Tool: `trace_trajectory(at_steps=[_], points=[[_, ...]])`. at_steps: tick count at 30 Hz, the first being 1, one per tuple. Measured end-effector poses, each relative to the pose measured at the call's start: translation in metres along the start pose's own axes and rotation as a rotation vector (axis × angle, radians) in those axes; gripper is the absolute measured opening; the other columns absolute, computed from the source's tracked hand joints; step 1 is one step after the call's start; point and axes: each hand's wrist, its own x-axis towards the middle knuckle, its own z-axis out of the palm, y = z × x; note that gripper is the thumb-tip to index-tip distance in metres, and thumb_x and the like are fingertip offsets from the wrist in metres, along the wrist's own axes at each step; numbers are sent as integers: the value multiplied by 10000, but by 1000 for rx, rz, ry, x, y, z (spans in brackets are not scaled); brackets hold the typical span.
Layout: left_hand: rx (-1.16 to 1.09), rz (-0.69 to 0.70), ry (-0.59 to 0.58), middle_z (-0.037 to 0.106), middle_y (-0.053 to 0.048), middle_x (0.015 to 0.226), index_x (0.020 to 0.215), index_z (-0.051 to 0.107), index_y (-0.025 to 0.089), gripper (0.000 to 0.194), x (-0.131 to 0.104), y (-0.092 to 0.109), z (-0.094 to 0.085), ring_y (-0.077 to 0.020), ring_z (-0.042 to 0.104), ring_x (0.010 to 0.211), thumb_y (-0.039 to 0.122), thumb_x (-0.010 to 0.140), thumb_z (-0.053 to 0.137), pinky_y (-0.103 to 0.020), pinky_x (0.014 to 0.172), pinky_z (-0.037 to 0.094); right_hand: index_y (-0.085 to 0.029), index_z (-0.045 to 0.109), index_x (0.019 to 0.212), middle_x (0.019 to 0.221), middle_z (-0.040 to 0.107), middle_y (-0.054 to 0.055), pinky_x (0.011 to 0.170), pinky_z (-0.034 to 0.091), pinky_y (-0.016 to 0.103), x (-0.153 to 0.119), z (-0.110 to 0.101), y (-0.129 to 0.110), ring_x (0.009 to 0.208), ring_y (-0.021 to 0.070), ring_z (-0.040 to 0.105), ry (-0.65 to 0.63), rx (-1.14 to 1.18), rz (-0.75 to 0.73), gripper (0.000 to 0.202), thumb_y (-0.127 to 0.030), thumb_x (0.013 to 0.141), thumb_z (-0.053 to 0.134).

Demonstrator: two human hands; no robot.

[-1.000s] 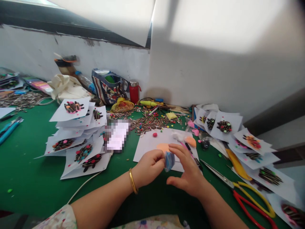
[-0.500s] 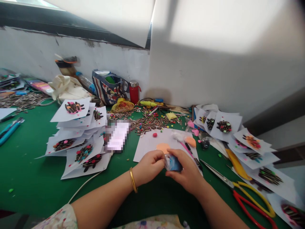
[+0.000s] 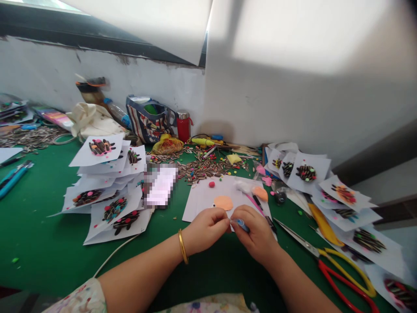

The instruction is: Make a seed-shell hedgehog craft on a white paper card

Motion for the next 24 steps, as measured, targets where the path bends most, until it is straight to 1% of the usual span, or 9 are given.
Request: trace_trajectory(at_steps=[2, 5, 8, 12, 15, 17, 20, 22, 24], points=[[-10, -3, 31, 575, 10, 696, 700, 561, 167, 246, 1, -1, -1, -129, 509, 681, 327, 876, 498, -253, 661, 407, -217, 567, 1015, 951, 604, 61, 770, 463, 345, 0, 1, 2, 879, 201, 565, 0, -7, 23, 118, -295, 930, 538], [-24, -21, 68, 529, 27, 674, 698, 530, 170, 287, 3, -4, -2, -116, 468, 648, 390, 882, 518, -243, 622, 387, -215, 530, 1140, 1026, 618, 81, 790, 479, 367, -1, 2, 3, 921, 226, 573, -5, -27, 21, 315, -390, 889, 605], [-62, -28, 71, 555, 21, 705, 744, 538, 170, 298, 3, -6, -2, -118, 495, 667, 431, 886, 530, -244, 633, 405, -207, 507, 1186, 1065, 607, 96, 816, 479, 387, -2, 2, 2, 950, 238, 566, -23, 4, -24, 365, -444, 912, 542], [-144, -24, 33, 595, 3, 741, 783, 540, 171, 309, 2, -8, 1, -128, 546, 696, 462, 888, 532, -249, 649, 434, -209, 560, 1017, 966, 597, 74, 788, 467, 362, -1, 1, -1, 896, 209, 557, -28, 4, -16, 183, -316, 973, 418], [-162, -27, 11, 613, -9, 751, 789, 544, 170, 313, 1, -9, 4, -131, 553, 694, 469, 883, 541, -255, 647, 437, -211, 568, 890, 907, 581, 57, 772, 457, 347, 1, 0, -1, 864, 195, 551, -5, -24, -9, 183, -267, 976, 416], [-173, -23, 17, 609, -9, 753, 788, 541, 169, 310, 1, -8, 4, -129, 550, 696, 465, 879, 551, -257, 650, 438, -213, 569, 890, 902, 582, 53, 774, 459, 347, 1, 0, 0, 865, 195, 557, -4, -12, -9, 187, -273, 978, 415], [-247, -12, 58, 580, 10, 755, 807, 512, 174, 285, 2, -4, 2, -122, 549, 706, 444, 864, 584, -259, 666, 444, -213, 562, 1052, 974, 605, 72, 796, 481, 372, 0, 2, 4, 912, 220, 574, -15, -4, -10, 194, -356, 958, 469], [-339, -12, 85, 546, 28, 750, 817, 483, 181, 293, 3, -2, 1, -115, 545, 705, 443, 847, 610, -258, 675, 451, -206, 513, 1193, 1073, 611, 103, 831, 497, 404, -3, 4, 8, 978, 249, 584, -4, -38, 0, 348, -415, 916, 545], [-419, -22, 92, 517, 37, 753, 823, 474, 182, 319, 5, 0, 0, -106, 533, 698, 456, 825, 637, -255, 673, 453, -209, 469, 1268, 1151, 603, 124, 855, 512, 426, -5, 6, 11, 1030, 271, 591, 20, -82, 16, 473, -423, 873, 614]])
